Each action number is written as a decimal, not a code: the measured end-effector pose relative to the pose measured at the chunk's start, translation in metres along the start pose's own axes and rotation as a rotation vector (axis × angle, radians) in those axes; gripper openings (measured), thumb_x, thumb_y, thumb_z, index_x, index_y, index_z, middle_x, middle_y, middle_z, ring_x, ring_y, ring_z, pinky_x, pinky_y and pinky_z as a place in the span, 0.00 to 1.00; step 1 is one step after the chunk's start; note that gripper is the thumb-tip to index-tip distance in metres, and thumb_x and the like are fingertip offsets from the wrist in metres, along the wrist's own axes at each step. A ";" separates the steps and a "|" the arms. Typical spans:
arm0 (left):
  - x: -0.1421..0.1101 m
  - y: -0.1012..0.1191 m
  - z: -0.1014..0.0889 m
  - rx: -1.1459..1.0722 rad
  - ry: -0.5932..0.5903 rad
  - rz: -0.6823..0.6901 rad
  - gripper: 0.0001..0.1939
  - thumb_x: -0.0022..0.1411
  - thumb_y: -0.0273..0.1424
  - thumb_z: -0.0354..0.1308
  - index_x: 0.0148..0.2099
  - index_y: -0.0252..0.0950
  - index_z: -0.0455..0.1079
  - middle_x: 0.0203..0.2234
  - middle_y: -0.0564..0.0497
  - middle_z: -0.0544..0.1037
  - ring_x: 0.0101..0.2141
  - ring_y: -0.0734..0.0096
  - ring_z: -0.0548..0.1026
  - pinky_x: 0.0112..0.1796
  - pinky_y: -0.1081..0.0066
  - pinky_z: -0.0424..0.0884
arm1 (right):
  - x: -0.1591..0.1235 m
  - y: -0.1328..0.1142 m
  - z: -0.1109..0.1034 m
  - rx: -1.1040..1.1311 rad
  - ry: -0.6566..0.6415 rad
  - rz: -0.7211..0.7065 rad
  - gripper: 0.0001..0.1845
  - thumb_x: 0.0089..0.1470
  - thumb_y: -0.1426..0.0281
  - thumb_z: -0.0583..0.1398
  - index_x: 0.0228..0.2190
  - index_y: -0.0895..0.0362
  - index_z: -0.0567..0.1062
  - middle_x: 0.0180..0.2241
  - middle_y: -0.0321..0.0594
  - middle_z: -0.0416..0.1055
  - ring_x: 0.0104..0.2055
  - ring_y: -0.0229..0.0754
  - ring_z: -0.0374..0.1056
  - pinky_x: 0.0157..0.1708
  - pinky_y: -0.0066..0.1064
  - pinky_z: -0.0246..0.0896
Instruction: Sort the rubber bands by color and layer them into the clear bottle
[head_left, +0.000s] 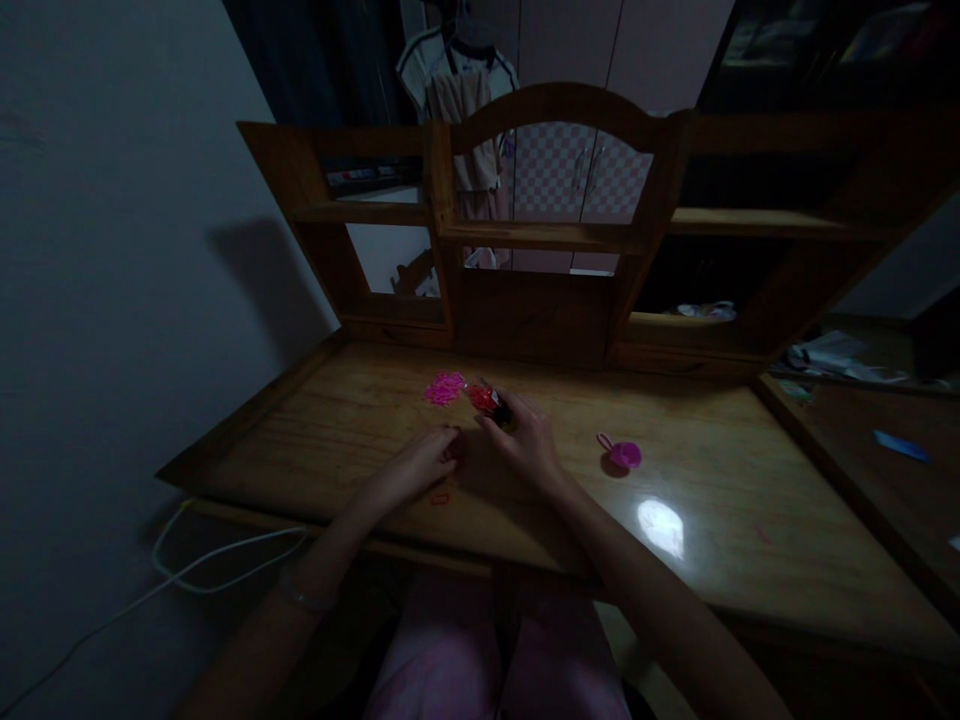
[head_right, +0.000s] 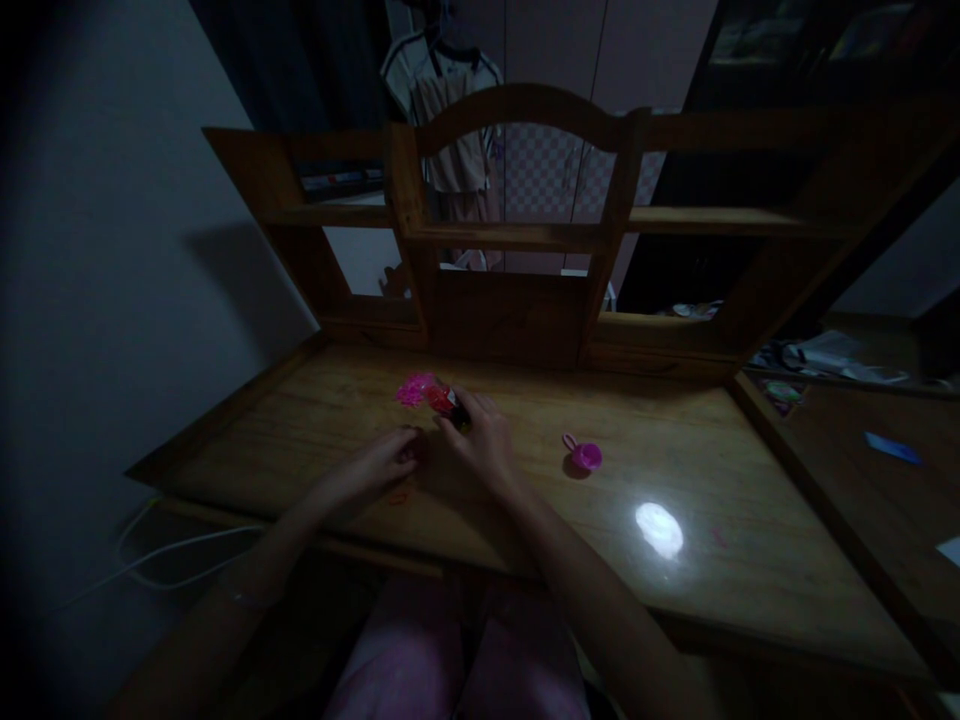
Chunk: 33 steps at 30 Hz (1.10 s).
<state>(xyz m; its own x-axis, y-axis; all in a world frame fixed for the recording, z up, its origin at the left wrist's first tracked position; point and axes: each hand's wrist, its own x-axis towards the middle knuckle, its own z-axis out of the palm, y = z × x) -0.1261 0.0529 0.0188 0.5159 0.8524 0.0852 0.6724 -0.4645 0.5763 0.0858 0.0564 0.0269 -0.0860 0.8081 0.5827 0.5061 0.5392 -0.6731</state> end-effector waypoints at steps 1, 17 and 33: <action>0.000 0.007 -0.003 0.028 -0.023 0.004 0.08 0.57 0.26 0.53 0.41 0.37 0.68 0.36 0.48 0.73 0.36 0.64 0.72 0.37 0.67 0.68 | 0.000 0.000 0.000 0.000 -0.001 0.000 0.25 0.56 0.63 0.62 0.55 0.52 0.70 0.46 0.45 0.74 0.47 0.49 0.69 0.48 0.39 0.63; -0.048 0.003 -0.009 0.044 -0.255 0.012 0.08 0.54 0.22 0.50 0.37 0.38 0.64 0.31 0.53 0.71 0.31 0.71 0.68 0.34 0.72 0.63 | -0.001 0.000 0.002 -0.011 -0.028 -0.028 0.24 0.56 0.64 0.62 0.54 0.52 0.70 0.47 0.43 0.74 0.48 0.48 0.69 0.49 0.40 0.63; -0.036 0.005 -0.012 0.118 -0.247 -0.066 0.09 0.52 0.23 0.52 0.36 0.37 0.70 0.31 0.52 0.74 0.33 0.68 0.70 0.34 0.71 0.63 | -0.002 0.003 0.004 -0.002 -0.034 -0.030 0.25 0.56 0.63 0.62 0.55 0.51 0.69 0.47 0.43 0.73 0.49 0.48 0.69 0.49 0.40 0.64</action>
<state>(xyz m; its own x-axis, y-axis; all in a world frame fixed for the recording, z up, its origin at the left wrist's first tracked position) -0.1472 0.0228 0.0286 0.5727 0.8043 -0.1587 0.7588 -0.4469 0.4738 0.0839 0.0569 0.0222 -0.1306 0.7990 0.5869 0.5044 0.5632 -0.6545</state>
